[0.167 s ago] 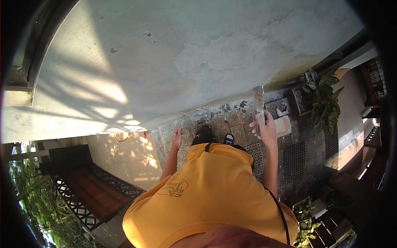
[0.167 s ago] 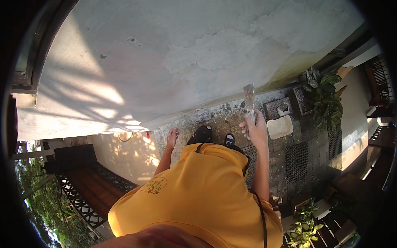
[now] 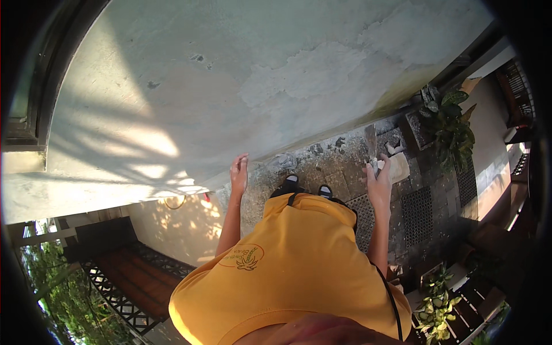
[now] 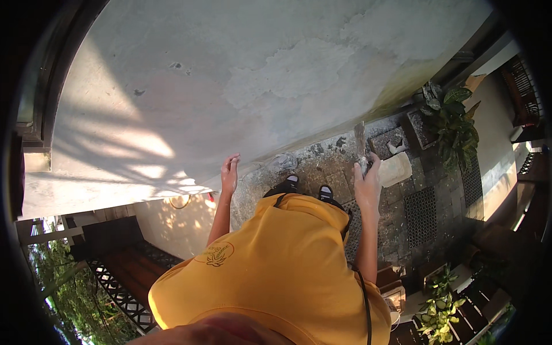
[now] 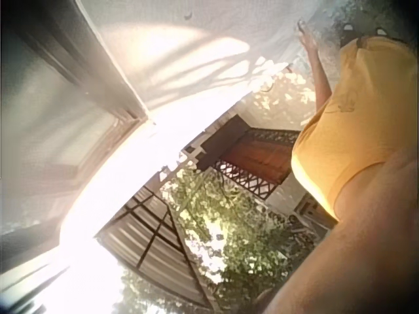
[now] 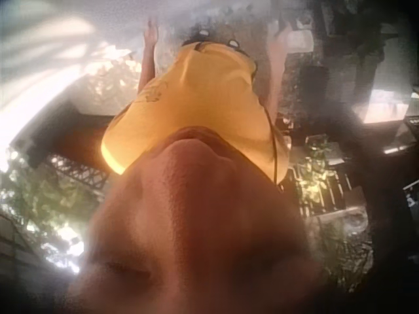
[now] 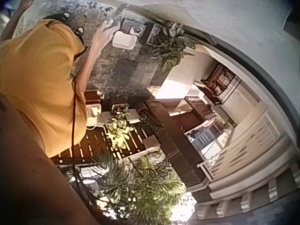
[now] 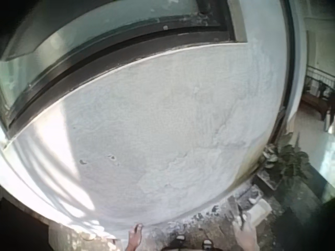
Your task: Scrape the peeling paint or plaster off the exterior wall using a putty knife.
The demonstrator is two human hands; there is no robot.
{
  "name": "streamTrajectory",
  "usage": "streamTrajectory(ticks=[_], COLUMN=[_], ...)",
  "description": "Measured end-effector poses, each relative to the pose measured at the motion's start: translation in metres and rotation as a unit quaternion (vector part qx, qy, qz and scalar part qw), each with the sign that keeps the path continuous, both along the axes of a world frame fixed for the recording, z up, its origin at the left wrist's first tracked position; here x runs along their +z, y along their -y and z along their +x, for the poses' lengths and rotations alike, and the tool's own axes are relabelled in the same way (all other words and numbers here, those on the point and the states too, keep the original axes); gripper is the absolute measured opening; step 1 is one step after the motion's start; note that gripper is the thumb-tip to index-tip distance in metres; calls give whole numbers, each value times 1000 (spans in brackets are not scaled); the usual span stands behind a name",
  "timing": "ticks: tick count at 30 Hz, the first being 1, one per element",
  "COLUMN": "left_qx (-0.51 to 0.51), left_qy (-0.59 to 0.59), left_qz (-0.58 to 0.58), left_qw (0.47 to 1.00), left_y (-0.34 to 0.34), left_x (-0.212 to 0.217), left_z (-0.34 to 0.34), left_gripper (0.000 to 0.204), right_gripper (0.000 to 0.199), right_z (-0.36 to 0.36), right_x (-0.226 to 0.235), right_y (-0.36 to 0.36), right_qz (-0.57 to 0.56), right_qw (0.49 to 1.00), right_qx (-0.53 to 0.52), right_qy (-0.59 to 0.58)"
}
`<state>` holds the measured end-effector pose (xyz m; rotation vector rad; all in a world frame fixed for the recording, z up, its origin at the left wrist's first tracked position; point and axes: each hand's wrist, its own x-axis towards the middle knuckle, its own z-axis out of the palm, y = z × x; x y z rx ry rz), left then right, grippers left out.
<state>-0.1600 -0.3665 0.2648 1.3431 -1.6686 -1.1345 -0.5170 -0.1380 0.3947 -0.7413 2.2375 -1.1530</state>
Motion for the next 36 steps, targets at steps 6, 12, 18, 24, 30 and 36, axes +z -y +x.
streamTrajectory(ticks=[6, 12, 18, 24, 30, 36], left_qx=[-66, 44, 67, 71, 111, 63], left_qy=[-4, -151, -159, -189, -142, -150], left_qz=[-218, -614, -688, -715, -758, -749], left_qw=[974, 773, 705, 670, 627, 642], left_y=[43, 103, 155, 191, 196, 196], left_x=[196, 280, 300, 297, 296, 297], left_z=[-29, 35, 73, 71, 64, 59], left_gripper=[18, 10, 13, 11, 10, 7], right_gripper=[36, 53, 46, 40, 24, 14], right_z=[22, 65, 76, 63, 73, 86], right_x=[42, 78, 51, -35, -22, 18], right_y=[40, 99, 136, 129, 194, 249], right_qz=[-194, -540, -215, 9, -362, -514], right_qw=[955, 748, 953, 907, 900, 793], right_qx=[-115, 56, -43, 65, -195, -308], right_qy=[195, 381, 209, -415, 143, 109])
